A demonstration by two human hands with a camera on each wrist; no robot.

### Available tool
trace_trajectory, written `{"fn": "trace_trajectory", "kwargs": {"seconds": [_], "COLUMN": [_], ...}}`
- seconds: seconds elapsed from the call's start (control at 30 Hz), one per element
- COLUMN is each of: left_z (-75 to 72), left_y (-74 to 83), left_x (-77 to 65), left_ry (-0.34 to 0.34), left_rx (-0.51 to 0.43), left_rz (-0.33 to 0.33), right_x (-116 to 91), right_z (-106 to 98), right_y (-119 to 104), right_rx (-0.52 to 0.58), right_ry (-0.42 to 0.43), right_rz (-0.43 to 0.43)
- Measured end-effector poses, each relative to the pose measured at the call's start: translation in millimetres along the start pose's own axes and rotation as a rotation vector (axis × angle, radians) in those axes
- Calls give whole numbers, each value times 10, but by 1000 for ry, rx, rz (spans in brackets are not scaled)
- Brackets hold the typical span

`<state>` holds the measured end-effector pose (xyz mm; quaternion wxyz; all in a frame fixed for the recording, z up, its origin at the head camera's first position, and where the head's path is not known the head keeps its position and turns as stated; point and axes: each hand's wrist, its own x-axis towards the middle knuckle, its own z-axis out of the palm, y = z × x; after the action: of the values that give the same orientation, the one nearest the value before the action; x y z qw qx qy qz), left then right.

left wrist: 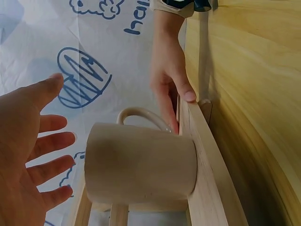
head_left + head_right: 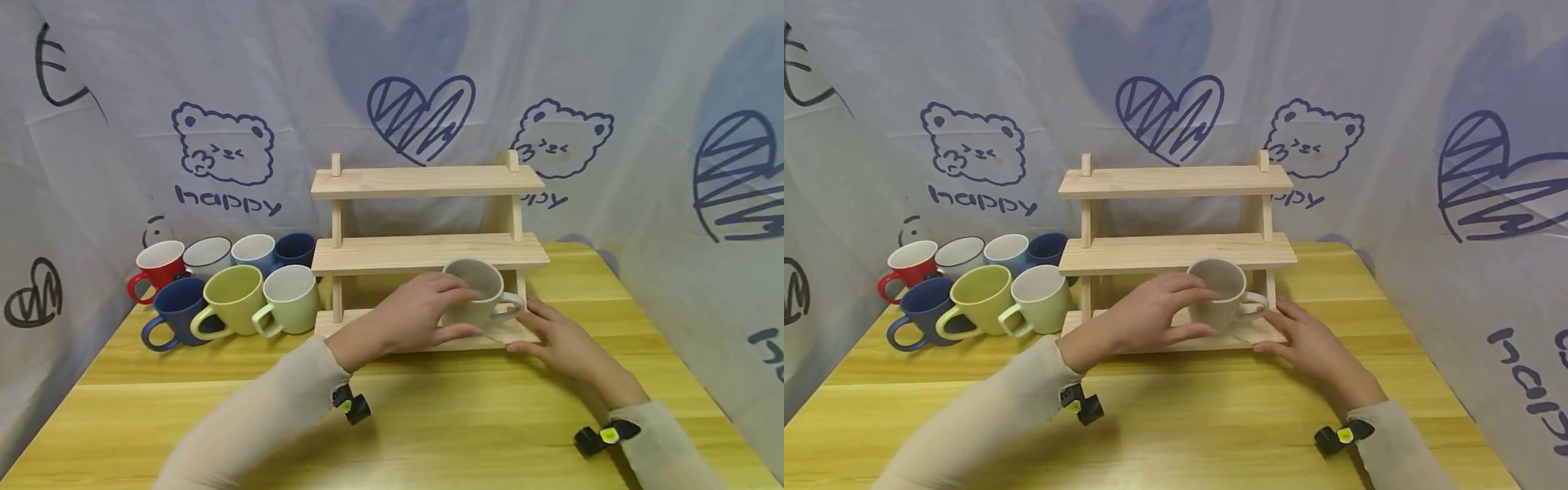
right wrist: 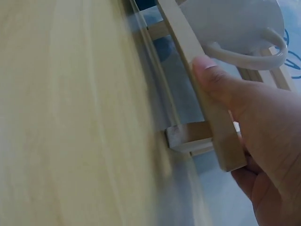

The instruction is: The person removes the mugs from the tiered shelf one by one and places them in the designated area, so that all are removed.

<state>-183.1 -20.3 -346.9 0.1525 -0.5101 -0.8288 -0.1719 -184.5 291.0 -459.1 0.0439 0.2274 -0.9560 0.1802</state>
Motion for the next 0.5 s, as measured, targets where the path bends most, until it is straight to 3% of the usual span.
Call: {"fn": "trace_trajectory", "kwargs": {"seconds": [0.27,0.5], "left_z": [95,188], "left_y": [63,90], "left_x": [219,392], "left_ry": [-118,-184], "left_rx": [36,124], "left_rz": [-52,-33], "right_x": [-5,14], "right_z": [-41,-73], "right_y": [-24,-51], "right_rx": [-38,-35], "right_ry": [-2,3], "right_rz": [-24,-30]}}
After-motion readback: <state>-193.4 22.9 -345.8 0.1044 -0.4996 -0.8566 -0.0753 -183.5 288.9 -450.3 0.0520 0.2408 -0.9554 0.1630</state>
